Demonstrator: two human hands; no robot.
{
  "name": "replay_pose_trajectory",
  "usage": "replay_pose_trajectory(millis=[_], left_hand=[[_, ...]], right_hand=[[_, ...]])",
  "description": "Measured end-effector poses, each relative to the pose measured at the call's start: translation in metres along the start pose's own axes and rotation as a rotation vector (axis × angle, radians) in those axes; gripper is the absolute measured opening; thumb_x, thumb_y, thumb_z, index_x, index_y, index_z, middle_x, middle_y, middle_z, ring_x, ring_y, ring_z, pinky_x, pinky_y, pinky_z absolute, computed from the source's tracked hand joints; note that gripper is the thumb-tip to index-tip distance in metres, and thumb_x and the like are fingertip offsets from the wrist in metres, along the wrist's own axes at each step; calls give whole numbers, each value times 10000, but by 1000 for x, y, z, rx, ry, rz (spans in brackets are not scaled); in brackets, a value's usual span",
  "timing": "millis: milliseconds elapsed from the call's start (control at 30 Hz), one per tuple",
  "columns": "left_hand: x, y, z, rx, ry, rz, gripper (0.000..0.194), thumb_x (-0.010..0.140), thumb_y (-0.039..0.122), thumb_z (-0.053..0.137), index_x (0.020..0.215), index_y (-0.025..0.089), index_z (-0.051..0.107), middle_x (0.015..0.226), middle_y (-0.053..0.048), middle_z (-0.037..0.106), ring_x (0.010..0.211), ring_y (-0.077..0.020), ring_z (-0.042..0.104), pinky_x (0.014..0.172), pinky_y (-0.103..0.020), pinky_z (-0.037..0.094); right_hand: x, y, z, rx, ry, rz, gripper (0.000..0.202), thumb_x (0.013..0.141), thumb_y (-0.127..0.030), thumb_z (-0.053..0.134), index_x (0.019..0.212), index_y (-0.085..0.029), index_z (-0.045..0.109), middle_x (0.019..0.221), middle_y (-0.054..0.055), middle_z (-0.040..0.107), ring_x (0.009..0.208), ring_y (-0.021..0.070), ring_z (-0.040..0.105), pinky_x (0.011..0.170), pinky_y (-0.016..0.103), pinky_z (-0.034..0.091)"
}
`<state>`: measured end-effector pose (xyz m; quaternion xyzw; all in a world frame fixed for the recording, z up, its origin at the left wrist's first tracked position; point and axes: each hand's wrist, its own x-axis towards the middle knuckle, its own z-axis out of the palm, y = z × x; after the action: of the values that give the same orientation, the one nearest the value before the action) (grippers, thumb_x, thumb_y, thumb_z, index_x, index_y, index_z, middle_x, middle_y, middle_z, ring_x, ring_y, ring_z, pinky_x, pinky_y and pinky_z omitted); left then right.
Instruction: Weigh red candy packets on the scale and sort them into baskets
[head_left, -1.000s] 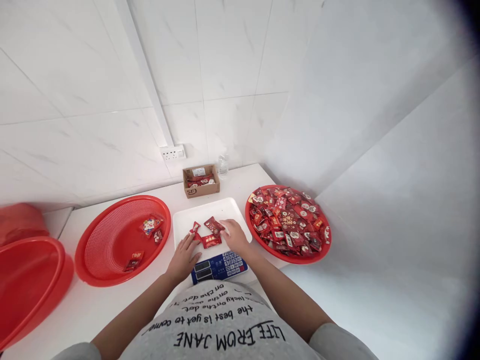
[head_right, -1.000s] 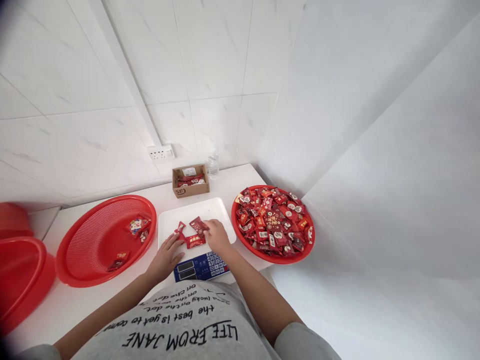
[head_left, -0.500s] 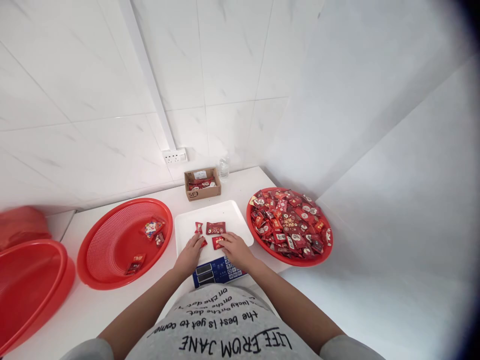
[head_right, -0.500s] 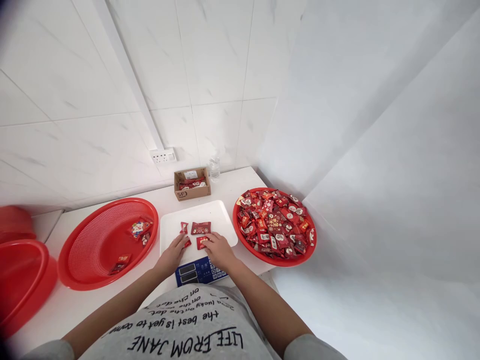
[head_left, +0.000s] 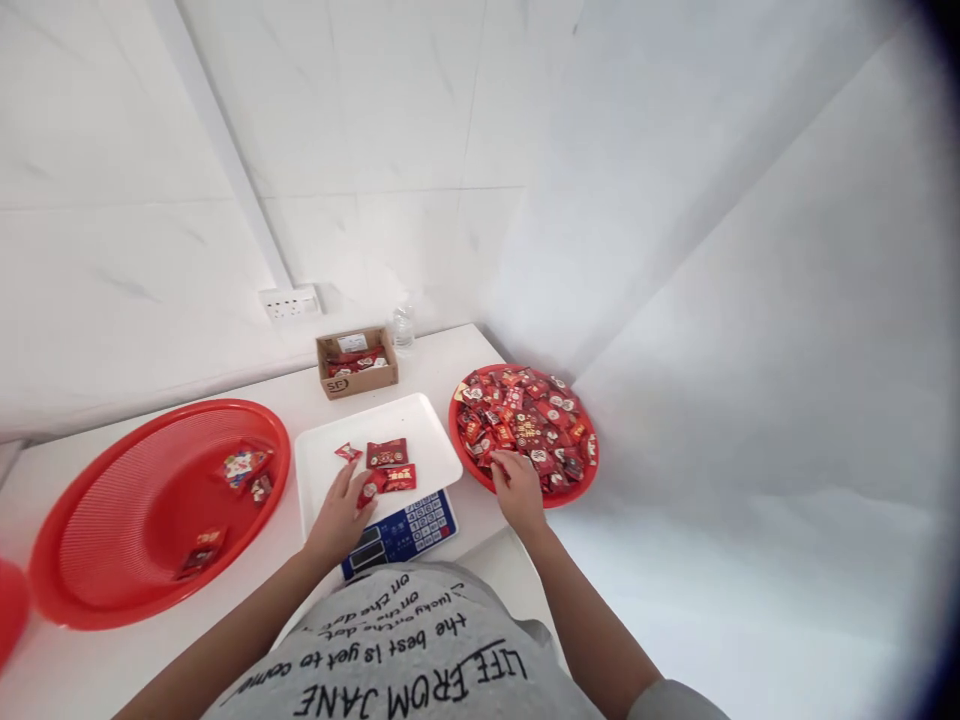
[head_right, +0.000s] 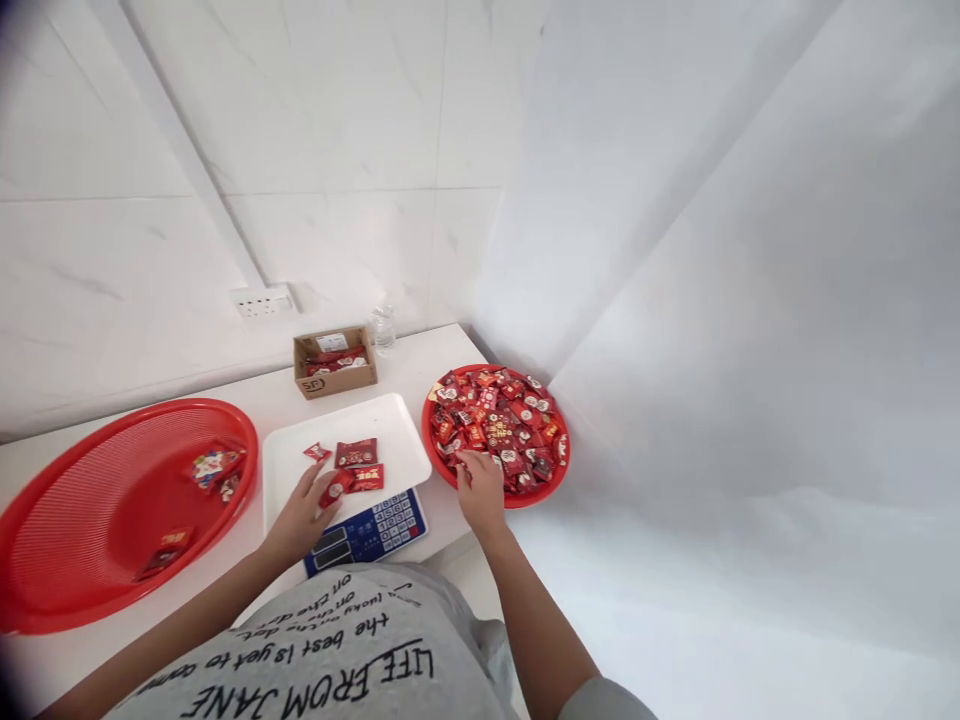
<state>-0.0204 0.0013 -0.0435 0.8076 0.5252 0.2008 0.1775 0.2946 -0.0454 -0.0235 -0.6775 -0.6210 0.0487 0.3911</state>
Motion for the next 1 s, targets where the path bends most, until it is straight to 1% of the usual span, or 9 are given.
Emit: replay_pose_trajectory(millis=[133,267,367,467,600,700,833,933,1000], left_hand=[[-17,-17,1,16,-4,-72,402,842,365,434,1206,198,471,1375,-122,382,1271,-274,379,1016,-463,375],[-25,-21,-3,49,-45,-100,433,848,394,405,1219,181,467,1372,-132,392,1257,-274,399,1007,-467,380],[-24,-18,-5,69,-69,-98,448,839,402,408,1219,172,474,1377,-141,390,1252,-279,405,1003,-467,381],[-22,-16,-5,77,-68,-82,447,831,396,422,1212,171,485,1370,-140,405,1248,-276,410,1011,-458,372],[-23,-15,-6,76,-68,-88,442,836,396,417,1214,179,487,1372,-134,406,1247,-272,414,1008,-457,375],[-24,-16,-5,79,-70,-94,450,837,397,414,1221,174,483,1370,-131,410,1256,-267,404,1018,-444,368],[-24,-16,-5,86,-67,-83,453,835,406,414,1214,169,485,1357,-134,427,1257,-274,400,1016,-457,367],[-24,-16,-6,89,-69,-76,445,840,404,410,1215,174,482,1358,-131,426,1256,-271,401,1013,-457,370],[-24,-16,-6,89,-77,-69,444,843,400,407,1216,171,480,1360,-132,423,1259,-268,398,1015,-452,369]], right_hand=[[-11,45,-36,-259,168,186,312,824,-299,437,1034,-167,625,1047,123,623,998,262,527,882,445,399],[-22,70,-45,-386,106,323,372,798,-344,464,1099,-172,599,1069,137,610,1013,293,506,847,450,393],[-20,69,-40,-382,47,333,370,806,-353,453,1108,-193,594,1050,124,619,1019,294,499,844,446,382],[-15,58,-33,-348,42,312,393,821,-412,435,1105,-188,589,1069,124,612,1021,286,501,853,439,368],[-16,44,-27,-379,3,273,455,775,-511,489,1092,-199,586,1132,123,580,1077,287,474,921,452,306],[-17,41,-28,-378,-36,301,386,781,-454,488,1048,-194,588,1088,109,605,1043,274,497,920,436,305],[-11,45,-34,-340,-23,346,278,814,-348,422,948,-184,602,951,88,652,921,244,547,860,402,346],[-5,47,-39,-308,-10,368,260,808,-341,414,884,-181,605,819,72,658,783,215,563,829,387,362],[-2,47,-42,-271,19,393,259,797,-360,420,853,-184,602,785,64,654,761,213,562,810,377,373]])
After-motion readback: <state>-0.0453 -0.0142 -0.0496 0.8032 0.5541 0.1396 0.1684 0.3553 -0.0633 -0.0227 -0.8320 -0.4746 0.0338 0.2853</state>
